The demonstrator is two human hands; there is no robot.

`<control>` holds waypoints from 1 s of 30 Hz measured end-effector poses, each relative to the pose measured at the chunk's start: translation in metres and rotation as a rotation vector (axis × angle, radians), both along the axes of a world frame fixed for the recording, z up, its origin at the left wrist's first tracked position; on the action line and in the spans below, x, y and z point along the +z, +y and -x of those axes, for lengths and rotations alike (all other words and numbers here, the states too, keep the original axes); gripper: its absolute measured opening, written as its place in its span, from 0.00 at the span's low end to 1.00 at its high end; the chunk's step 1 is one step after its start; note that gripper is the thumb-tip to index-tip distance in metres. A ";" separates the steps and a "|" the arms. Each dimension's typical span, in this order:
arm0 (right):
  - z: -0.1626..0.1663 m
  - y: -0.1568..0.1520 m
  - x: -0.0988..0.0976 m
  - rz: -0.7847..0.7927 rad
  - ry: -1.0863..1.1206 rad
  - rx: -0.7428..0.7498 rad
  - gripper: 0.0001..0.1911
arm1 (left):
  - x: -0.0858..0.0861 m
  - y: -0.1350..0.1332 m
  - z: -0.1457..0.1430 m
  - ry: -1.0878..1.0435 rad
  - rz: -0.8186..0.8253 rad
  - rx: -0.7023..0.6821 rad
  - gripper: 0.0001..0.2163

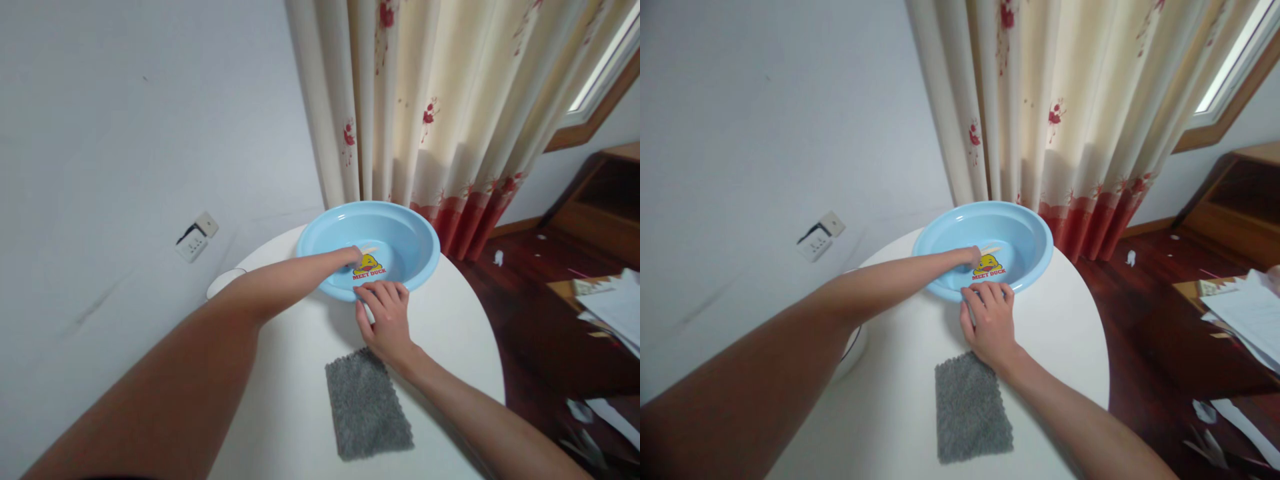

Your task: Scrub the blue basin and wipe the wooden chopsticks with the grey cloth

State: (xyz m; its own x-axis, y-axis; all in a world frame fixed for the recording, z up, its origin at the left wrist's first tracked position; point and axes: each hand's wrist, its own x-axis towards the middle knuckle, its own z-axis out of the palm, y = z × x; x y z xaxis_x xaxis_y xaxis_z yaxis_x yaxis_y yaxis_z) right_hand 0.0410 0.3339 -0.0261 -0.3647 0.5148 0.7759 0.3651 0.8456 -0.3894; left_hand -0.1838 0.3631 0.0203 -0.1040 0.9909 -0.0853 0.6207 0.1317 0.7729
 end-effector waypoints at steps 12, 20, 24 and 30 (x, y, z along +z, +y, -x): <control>-0.004 0.006 -0.011 -0.097 -0.022 -0.018 0.12 | 0.127 -0.085 0.065 -0.112 -0.242 0.278 0.03; -0.003 0.014 -0.020 -0.175 -0.035 -0.057 0.13 | 0.003 -0.237 0.129 -0.155 -0.229 0.722 0.11; -0.002 0.019 -0.024 -0.192 -0.034 -0.066 0.12 | -0.030 -0.242 0.144 -0.088 -0.234 0.728 0.10; 0.009 0.025 -0.023 -0.167 -0.033 -0.068 0.11 | -0.046 -0.232 0.161 0.083 -0.055 0.652 0.07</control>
State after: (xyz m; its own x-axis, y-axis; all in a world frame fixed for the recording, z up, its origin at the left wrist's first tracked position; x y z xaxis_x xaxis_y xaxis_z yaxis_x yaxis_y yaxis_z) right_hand 0.0319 0.3587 -0.0488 -0.3598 0.4045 0.8408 0.4339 0.8703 -0.2330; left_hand -0.3443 0.1310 -0.0254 -0.6888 0.7250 -0.0022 0.4846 0.4627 0.7424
